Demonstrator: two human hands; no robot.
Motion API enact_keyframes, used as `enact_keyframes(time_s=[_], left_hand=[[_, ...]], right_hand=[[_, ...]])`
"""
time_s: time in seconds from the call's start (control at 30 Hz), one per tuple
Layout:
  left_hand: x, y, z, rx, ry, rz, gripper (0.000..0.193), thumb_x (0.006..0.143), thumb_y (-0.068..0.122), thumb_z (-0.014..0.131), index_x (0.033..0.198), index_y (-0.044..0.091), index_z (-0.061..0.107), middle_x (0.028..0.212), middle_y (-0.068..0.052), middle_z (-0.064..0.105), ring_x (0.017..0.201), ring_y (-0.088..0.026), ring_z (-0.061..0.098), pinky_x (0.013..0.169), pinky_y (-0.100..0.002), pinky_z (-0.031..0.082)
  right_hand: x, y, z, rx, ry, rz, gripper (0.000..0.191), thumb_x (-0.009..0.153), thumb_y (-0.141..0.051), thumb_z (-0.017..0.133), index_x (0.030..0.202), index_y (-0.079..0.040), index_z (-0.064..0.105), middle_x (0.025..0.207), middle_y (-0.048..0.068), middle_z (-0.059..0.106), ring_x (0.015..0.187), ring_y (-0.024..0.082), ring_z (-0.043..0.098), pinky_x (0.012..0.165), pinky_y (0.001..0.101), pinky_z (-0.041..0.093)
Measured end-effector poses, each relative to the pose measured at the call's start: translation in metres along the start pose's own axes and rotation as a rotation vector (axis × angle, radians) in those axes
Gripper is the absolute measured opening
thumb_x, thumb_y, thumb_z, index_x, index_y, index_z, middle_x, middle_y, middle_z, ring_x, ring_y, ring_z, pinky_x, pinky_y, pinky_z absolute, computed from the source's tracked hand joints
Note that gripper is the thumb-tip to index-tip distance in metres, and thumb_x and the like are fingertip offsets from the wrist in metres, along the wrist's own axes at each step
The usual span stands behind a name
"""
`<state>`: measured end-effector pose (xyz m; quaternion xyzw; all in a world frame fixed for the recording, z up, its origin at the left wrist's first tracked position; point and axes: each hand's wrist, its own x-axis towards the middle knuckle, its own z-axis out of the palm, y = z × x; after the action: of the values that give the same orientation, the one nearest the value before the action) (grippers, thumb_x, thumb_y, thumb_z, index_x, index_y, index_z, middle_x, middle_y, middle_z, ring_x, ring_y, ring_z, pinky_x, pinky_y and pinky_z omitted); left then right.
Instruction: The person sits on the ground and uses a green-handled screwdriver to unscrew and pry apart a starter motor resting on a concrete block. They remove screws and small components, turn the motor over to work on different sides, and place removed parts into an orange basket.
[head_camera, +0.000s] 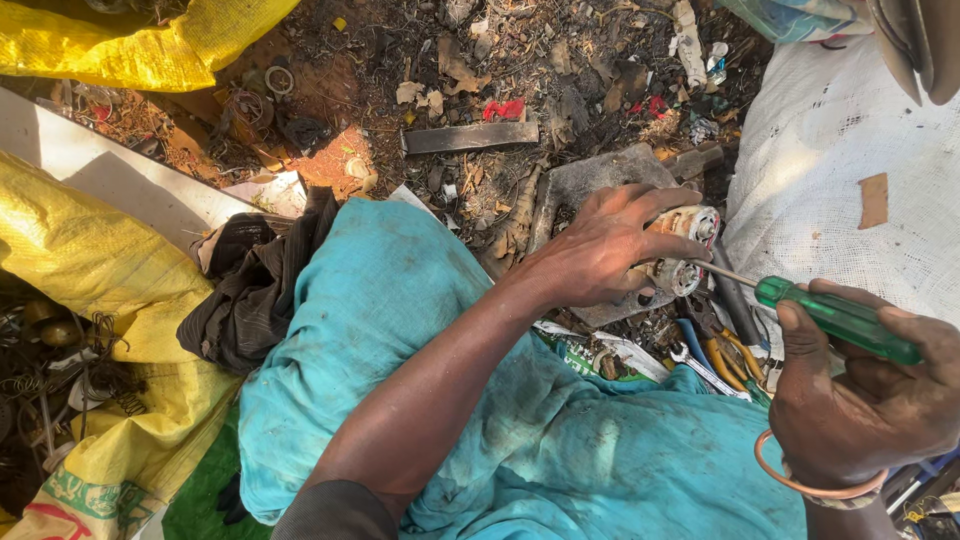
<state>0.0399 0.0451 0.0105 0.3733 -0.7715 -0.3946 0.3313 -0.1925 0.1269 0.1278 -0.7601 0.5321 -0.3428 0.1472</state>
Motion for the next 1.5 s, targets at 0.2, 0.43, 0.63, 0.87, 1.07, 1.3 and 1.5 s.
enact_keyframes(time_s=[0.2,0.43,0.63,0.87,1.07,1.3,1.5], left_hand=[[0.001,0.0,0.0,0.003,0.004,-0.002,0.062,0.069,0.02,0.079,0.129,0.034,0.071,0.16,-0.003,0.039,0.144,-0.035,0.042,0.117,-0.054,0.035],[-0.001,0.003,-0.002,-0.074,0.009,-0.028,0.076,0.073,0.026,0.081,0.144,0.032,0.054,0.161,-0.005,0.043,0.144,-0.035,0.044,0.12,-0.055,0.034],[0.005,-0.004,0.0,-0.107,0.017,-0.04,0.104,0.068,0.023,0.084,0.158,0.021,0.032,0.163,-0.007,0.042,0.15,-0.033,0.038,0.123,-0.059,0.023],[0.012,-0.014,0.007,-0.087,-0.022,-0.099,0.106,0.064,0.032,0.094,0.154,0.021,0.039,0.159,-0.003,0.044,0.151,-0.025,0.039,0.121,-0.06,0.029],[0.007,-0.017,0.002,-0.079,-0.066,-0.076,0.114,0.054,0.03,0.092,0.155,0.021,0.039,0.161,-0.001,0.045,0.153,-0.025,0.038,0.123,-0.057,0.033],[0.009,-0.013,-0.005,-0.122,-0.073,-0.107,0.109,0.058,0.034,0.093,0.153,0.023,0.041,0.159,-0.002,0.047,0.151,-0.027,0.04,0.123,-0.06,0.029],[0.01,-0.021,0.003,-0.076,-0.095,-0.124,0.112,0.056,0.036,0.093,0.154,0.022,0.041,0.156,-0.001,0.051,0.15,-0.024,0.043,0.124,-0.057,0.032]], right_hand=[[0.001,0.007,0.0,-0.008,-0.018,0.001,0.053,0.11,0.014,0.073,0.141,-0.002,0.034,0.126,0.03,0.064,0.12,0.031,0.07,0.101,0.0313,0.063],[0.035,-0.02,-0.013,-0.218,-0.146,0.15,0.044,0.104,0.001,0.077,0.133,0.007,0.044,0.111,0.028,0.067,0.105,0.028,0.072,0.09,0.0307,0.063],[0.082,0.018,-0.049,-0.439,-0.632,0.674,0.049,0.099,-0.034,0.07,0.125,0.007,0.069,0.087,0.025,0.074,0.076,0.029,0.076,0.067,0.0379,0.062],[0.11,0.075,-0.055,-0.271,-0.981,1.35,0.05,0.1,-0.039,0.066,0.139,-0.008,0.066,0.101,0.03,0.071,0.075,0.043,0.075,0.061,0.0494,0.065],[0.103,0.057,-0.027,-0.31,-0.835,1.509,0.043,0.1,-0.026,0.069,0.135,-0.001,0.072,0.105,0.03,0.073,0.088,0.045,0.079,0.075,0.0547,0.064],[0.059,0.061,-0.049,-0.367,-0.778,1.455,0.046,0.089,-0.019,0.08,0.133,-0.006,0.08,0.107,0.024,0.081,0.089,0.034,0.076,0.086,0.0443,0.064],[0.067,0.055,-0.048,-0.618,-1.059,0.105,0.056,0.084,-0.031,0.076,0.137,-0.014,0.066,0.112,0.011,0.075,0.085,0.022,0.075,0.076,0.0352,0.064]])
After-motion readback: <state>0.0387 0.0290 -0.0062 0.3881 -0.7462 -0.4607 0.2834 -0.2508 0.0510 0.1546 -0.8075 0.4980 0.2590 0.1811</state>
